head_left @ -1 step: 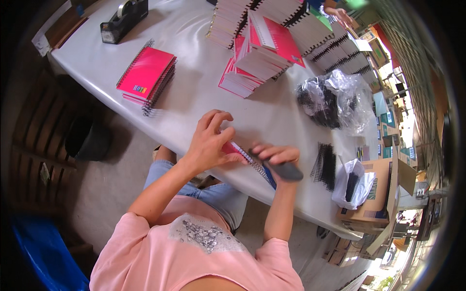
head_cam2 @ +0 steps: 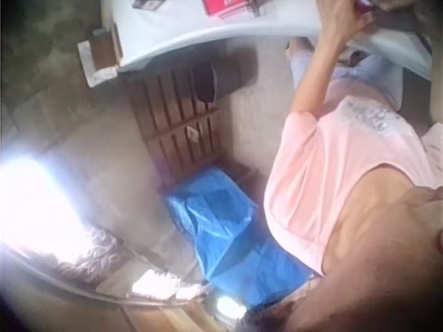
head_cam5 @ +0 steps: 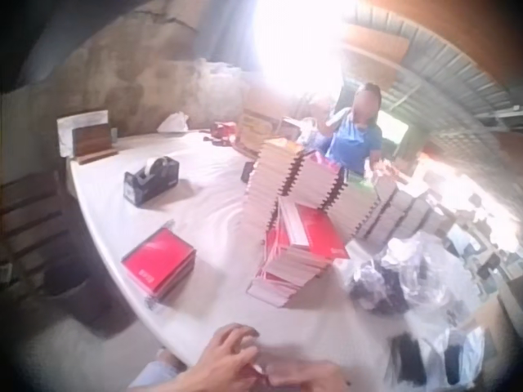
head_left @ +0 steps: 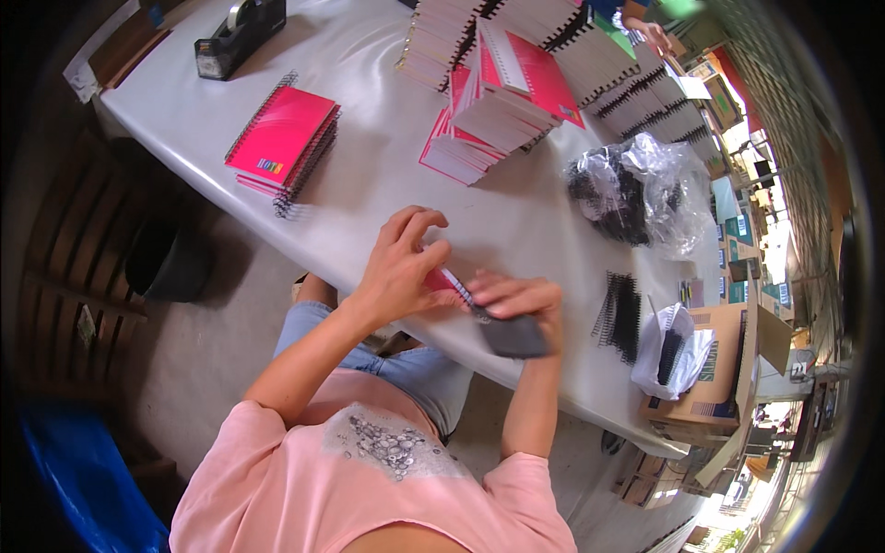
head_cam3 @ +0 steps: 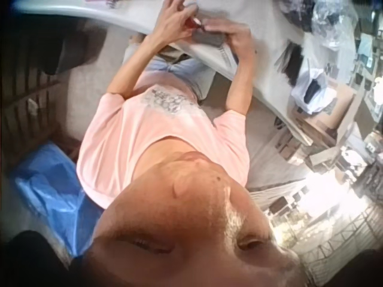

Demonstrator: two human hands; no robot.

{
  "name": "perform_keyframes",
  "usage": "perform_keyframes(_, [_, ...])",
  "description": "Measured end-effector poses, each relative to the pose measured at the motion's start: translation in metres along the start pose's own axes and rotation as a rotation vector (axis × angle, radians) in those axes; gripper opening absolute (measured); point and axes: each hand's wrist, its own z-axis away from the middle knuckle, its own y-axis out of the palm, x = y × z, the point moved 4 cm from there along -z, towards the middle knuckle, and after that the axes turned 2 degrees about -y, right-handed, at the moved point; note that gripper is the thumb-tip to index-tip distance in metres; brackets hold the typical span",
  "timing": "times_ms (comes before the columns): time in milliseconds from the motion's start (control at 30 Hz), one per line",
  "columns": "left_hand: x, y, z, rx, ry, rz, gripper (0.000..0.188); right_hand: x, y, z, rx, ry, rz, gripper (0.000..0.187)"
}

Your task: The person trims the spiral binding of notebooks using a pair of pliers and then places each completed notebook onto a stack.

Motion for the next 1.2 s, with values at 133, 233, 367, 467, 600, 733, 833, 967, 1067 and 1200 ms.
perform_keyframes(133, [0.001, -0.007, 0.0, -0.048, 0.0, 0.016, 0.054, -0.024, -0.025, 0.009, -0.285, 0.481, 0.488, 0.028])
perform_keyframes(233, [0.012, -0.011, -0.001, -0.062, -0.054, 0.064, 0.055, -0.011, 0.005, -0.008, -0.011, 0.08, 0.089, 0.037])
perform_keyframes(367, [0.03, -0.003, -0.002, -0.074, -0.122, 0.35, 0.063, -0.03, -0.021, 0.01, -0.355, 0.11, -0.014, 0.034])
perform_keyframes(467, [0.034, 0.001, -0.001, -0.07, -0.226, 0.473, 0.078, -0.041, -0.011, -0.004, -0.202, 0.29, 0.248, 0.033])
perform_keyframes(600, [0.047, 0.009, -0.006, -0.144, -0.152, 0.523, 0.085, -0.035, -0.009, -0.017, -0.215, 0.282, 0.324, 0.034])
perform_keyframes(733, [0.051, 0.019, -0.003, -0.036, -0.241, 0.648, 0.09, -0.032, -0.002, -0.03, -0.239, 0.412, 0.509, 0.034])
perform_keyframes(833, [0.048, 0.017, 0.001, -0.045, -0.16, 0.553, 0.095, -0.034, -0.001, -0.028, -0.379, 0.37, 0.174, 0.036])
perform_keyframes(967, [0.047, 0.012, 0.001, 0.0, -0.23, 0.571, 0.096, -0.045, 0.001, -0.035, -0.148, 0.561, 0.752, 0.033])
perform_keyframes(1067, [0.048, 0.016, 0.001, -0.001, -0.166, 0.557, 0.098, -0.027, 0.023, -0.049, -0.118, 0.248, 0.285, 0.036])
perform_keyframes(1200, [0.047, 0.015, 0.001, 0.072, -0.124, 0.535, 0.089, -0.043, -0.002, -0.043, -0.138, 0.471, 0.547, 0.038])
